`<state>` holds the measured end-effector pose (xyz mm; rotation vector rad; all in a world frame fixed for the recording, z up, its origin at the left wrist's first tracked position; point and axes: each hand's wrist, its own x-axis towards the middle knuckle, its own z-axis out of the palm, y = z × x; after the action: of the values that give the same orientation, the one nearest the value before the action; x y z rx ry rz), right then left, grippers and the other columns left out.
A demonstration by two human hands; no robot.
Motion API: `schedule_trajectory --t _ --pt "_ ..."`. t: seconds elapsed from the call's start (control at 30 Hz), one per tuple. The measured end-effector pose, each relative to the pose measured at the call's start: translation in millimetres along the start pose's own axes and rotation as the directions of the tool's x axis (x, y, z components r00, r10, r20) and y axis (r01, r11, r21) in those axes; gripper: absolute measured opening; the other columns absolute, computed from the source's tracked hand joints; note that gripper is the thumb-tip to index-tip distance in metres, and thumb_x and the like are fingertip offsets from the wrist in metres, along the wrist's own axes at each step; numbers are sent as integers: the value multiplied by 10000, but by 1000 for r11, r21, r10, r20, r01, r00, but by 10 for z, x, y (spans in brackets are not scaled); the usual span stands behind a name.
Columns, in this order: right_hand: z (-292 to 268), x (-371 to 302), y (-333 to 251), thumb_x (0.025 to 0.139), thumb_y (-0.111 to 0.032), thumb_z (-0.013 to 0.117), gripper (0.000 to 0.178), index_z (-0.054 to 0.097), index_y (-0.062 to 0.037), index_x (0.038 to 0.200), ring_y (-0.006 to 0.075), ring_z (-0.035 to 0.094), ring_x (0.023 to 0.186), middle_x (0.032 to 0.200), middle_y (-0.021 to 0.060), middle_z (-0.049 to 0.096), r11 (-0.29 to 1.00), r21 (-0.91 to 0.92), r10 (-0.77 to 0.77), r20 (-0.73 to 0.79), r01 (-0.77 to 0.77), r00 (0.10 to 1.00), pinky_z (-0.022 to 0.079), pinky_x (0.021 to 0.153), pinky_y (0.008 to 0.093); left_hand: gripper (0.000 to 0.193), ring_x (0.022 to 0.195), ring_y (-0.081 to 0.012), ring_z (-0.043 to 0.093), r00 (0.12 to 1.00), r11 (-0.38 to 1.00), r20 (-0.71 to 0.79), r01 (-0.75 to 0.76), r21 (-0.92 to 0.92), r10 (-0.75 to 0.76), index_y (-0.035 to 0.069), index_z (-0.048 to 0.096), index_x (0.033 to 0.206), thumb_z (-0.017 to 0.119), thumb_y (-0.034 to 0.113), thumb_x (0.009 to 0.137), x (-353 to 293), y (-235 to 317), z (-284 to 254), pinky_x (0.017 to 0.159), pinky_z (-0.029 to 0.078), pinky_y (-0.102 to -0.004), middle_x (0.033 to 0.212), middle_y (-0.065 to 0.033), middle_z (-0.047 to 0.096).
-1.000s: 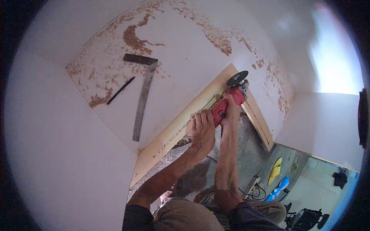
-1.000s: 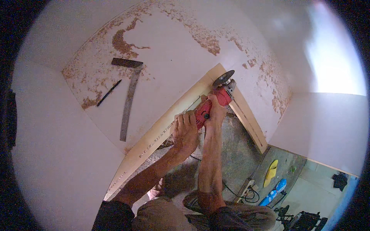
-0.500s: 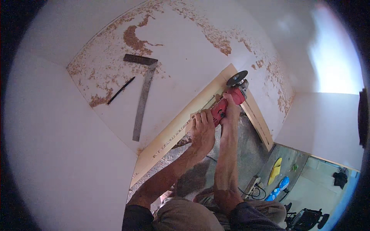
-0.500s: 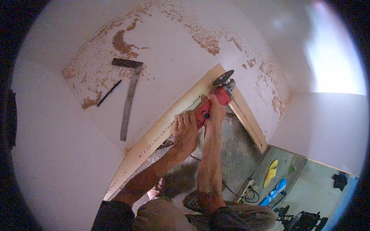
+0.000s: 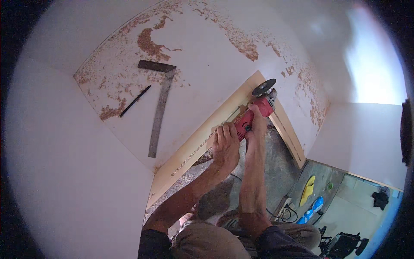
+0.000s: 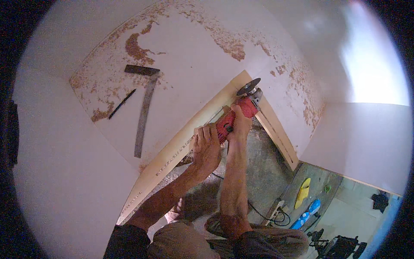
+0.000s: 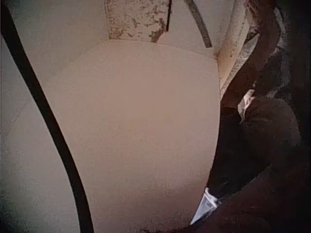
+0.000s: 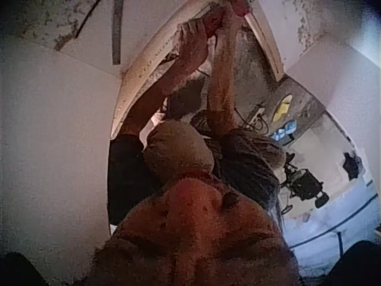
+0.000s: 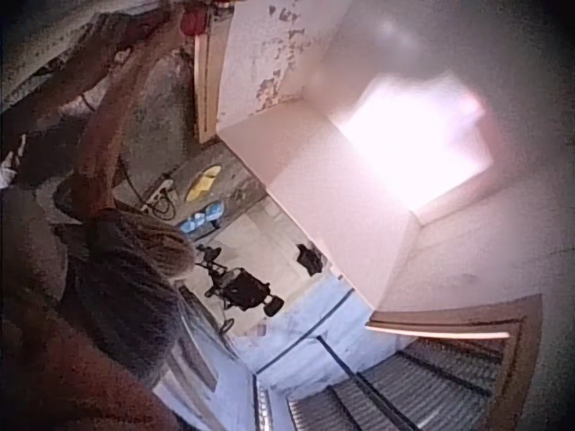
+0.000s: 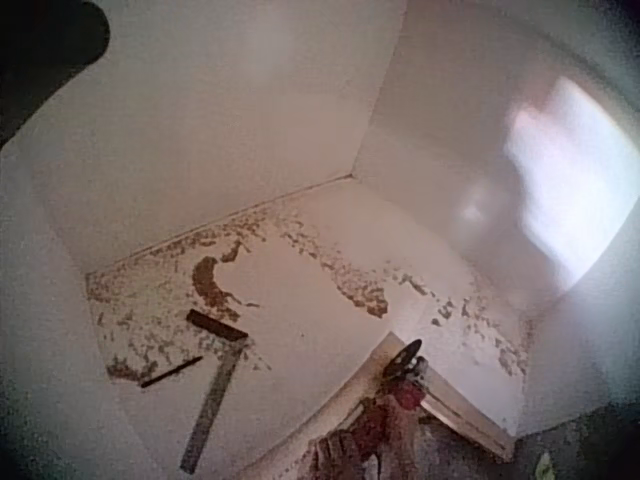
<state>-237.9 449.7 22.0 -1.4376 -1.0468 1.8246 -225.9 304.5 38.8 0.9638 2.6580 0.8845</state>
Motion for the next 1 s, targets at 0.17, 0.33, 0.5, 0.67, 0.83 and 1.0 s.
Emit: schedule_trajectory --t 0.17,0.33,0.5,0.67,0.83,1.0 --pt "-37 75 67 756 -74 796 304 636 40 988 260 712 700 843 114 678 997 66 -51 2 51 999 592 619 375 628 1116 -368 538 999 999 45 9 -33 -7 -105 445 1304 687 58 748 -5 25 -59 983 458 -463 1174 -228 513" --pt "-90 112 81 742 -62 798 348 628 49 1025 262 718 710 899 130 693 999 19 -32 5 32 999 600 631 370 682 1199 -425 496 993 998 119 25 -62 -17 -83 403 1342 732 81 767 -20 12 -37 1018 430 -533 1239 -252 486" --pt "-4 23 97 737 -68 803 321 643 43 992 241 714 691 854 112 701 998 3 -63 -39 63 997 593 615 362 705 1188 -420 500 994 997 105 33 -71 -26 -84 399 1345 746 88 757 -46 -51 5 994 452 -539 1224 -254 484" --pt "-51 25 65 745 -93 797 279 669 33 957 221 701 666 817 107 711 994 -105 -4 -89 -6 996 566 589 345 742 1180 -415 508 994 996 110 36 -82 -27 -77 397 1349 780 117 744 -70 -32 -21 976 473 -526 1215 -245 487" --pt "-47 5 72 751 -96 786 270 680 38 961 225 695 655 814 119 727 992 -128 -9 -106 -4 994 562 589 345 724 1172 -406 518 996 997 91 18 -75 -11 -64 402 1337 780 110 743 -78 -25 -82 976 489 -493 1206 -243 488" --pt "54 -162 37 758 -77 774 253 655 23 958 223 697 663 828 108 714 1000 -25 -13 -37 12 999 564 591 339 709 1167 -416 519 992 998 123 31 -49 -25 -68 395 1340 753 49 739 -92 -70 -106 984 490 -490 1202 -248 490"
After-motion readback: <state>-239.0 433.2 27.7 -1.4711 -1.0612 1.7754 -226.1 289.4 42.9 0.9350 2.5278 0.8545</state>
